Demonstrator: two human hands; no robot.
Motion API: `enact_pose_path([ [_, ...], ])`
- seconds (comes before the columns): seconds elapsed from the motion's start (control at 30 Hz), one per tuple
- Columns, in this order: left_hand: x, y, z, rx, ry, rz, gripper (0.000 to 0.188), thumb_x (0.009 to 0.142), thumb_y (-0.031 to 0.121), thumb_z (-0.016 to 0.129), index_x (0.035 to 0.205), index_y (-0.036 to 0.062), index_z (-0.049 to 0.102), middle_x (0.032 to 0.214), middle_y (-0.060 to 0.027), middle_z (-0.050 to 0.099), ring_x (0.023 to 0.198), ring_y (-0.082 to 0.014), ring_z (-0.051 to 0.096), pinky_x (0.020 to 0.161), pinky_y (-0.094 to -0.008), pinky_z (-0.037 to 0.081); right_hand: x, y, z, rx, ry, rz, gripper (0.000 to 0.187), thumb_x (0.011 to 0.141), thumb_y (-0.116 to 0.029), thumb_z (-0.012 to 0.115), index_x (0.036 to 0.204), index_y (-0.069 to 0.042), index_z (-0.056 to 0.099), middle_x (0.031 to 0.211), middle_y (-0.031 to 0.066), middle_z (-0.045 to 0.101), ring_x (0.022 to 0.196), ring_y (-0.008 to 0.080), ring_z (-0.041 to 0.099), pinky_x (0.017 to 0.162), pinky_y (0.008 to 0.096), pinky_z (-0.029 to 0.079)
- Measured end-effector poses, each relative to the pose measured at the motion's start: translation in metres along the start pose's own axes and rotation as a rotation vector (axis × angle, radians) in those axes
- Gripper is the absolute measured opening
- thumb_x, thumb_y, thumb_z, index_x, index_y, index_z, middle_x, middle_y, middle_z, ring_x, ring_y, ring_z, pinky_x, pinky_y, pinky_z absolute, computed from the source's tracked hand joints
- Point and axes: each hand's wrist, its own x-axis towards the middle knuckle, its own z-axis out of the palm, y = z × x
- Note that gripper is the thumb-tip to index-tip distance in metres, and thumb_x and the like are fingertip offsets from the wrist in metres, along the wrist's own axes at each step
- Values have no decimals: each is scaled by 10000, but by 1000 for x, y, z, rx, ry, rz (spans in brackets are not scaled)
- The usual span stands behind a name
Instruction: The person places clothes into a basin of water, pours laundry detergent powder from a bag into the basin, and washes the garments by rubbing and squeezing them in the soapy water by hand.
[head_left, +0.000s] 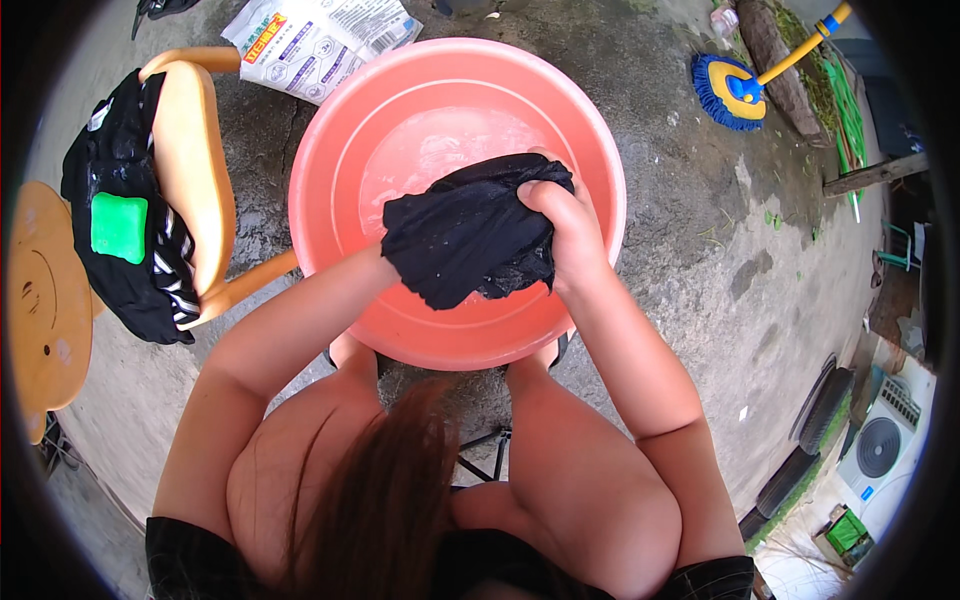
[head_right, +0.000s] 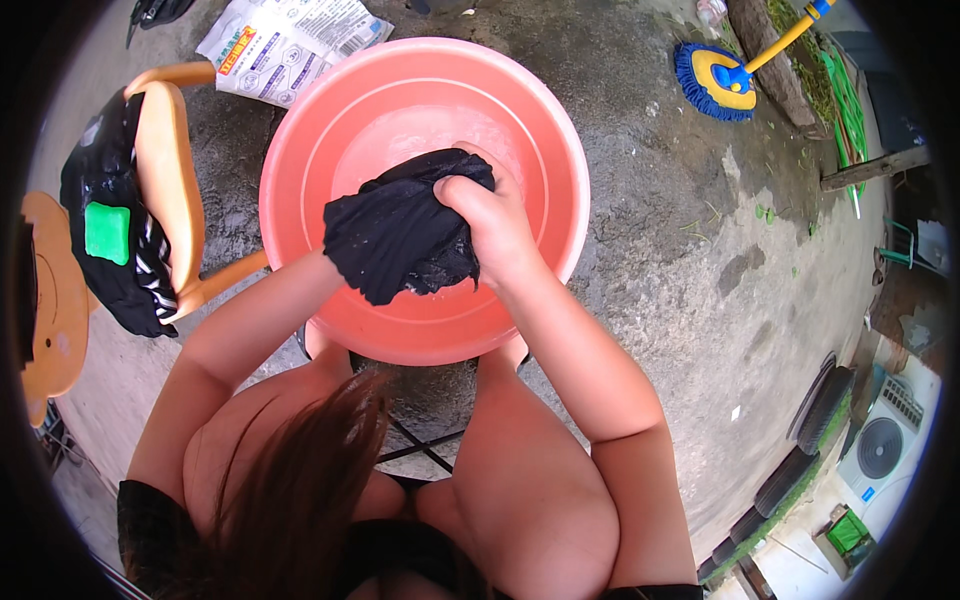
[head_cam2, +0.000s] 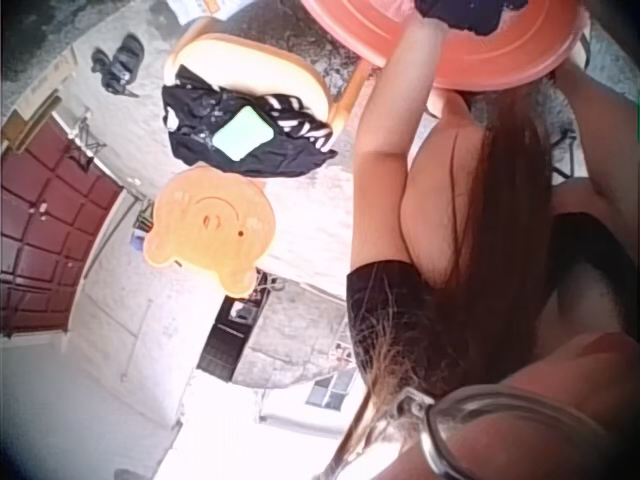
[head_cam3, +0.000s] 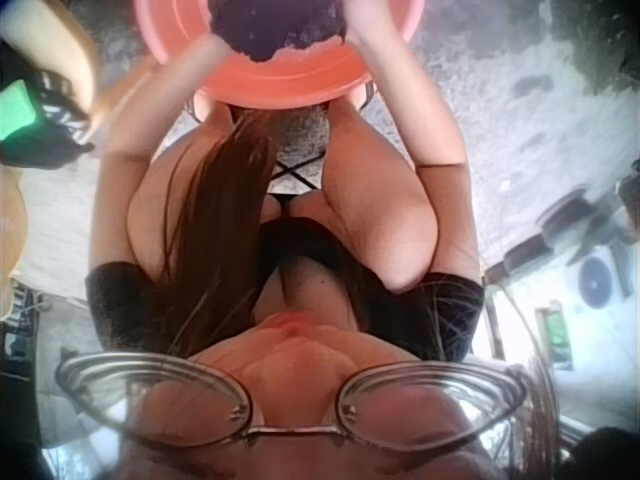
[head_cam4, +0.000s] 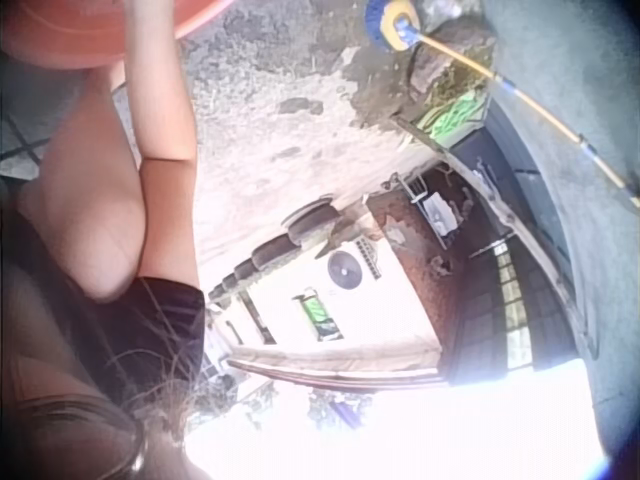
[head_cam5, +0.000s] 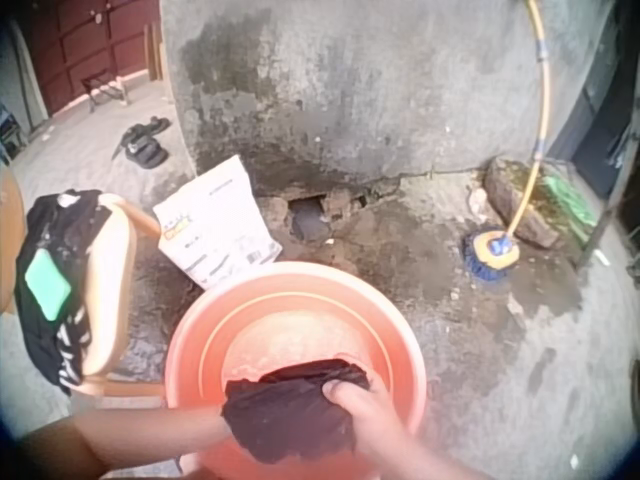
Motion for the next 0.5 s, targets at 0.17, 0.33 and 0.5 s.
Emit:
enact_pose_path([
  [0.17, 5, 38, -7, -1204, 104, -318, 557, 1002, 434, 381, 1415, 61, 402, 1370, -169, 492, 1202, -247, 549, 1014, -379, 451, 1, 5, 2, -238, -37, -203, 159, 776, 8, 583, 933, -16, 572, 844, 30, 620, 784, 102, 594, 742, 271, 493],
  [0.33, -6, 47, -27, -1409, 75, -476, 695, 983, 588, 303, 1451, 78, 355, 1364, -164, 498, 1182, -320, 565, 997, -450, 480, 17, 10, -13, -889, 16, -827, 347, 686, 14, 634, 1031, -11, 597, 1064, 130, 598, 963, 230, 605, 854, 329, 500],
  [0.5, -4, 28, -15, -1384, 92, -297, 570, 1003, 510, 336, 1399, 109, 425, 1303, -115, 553, 1158, -252, 585, 989, -398, 481, 2, 23, 8, -1286, -315, -883, 677, 610, -261, 793, 1256, -165, 613, 1369, 154, 465, 1287, 416, 415, 1031, 578, 366],
])
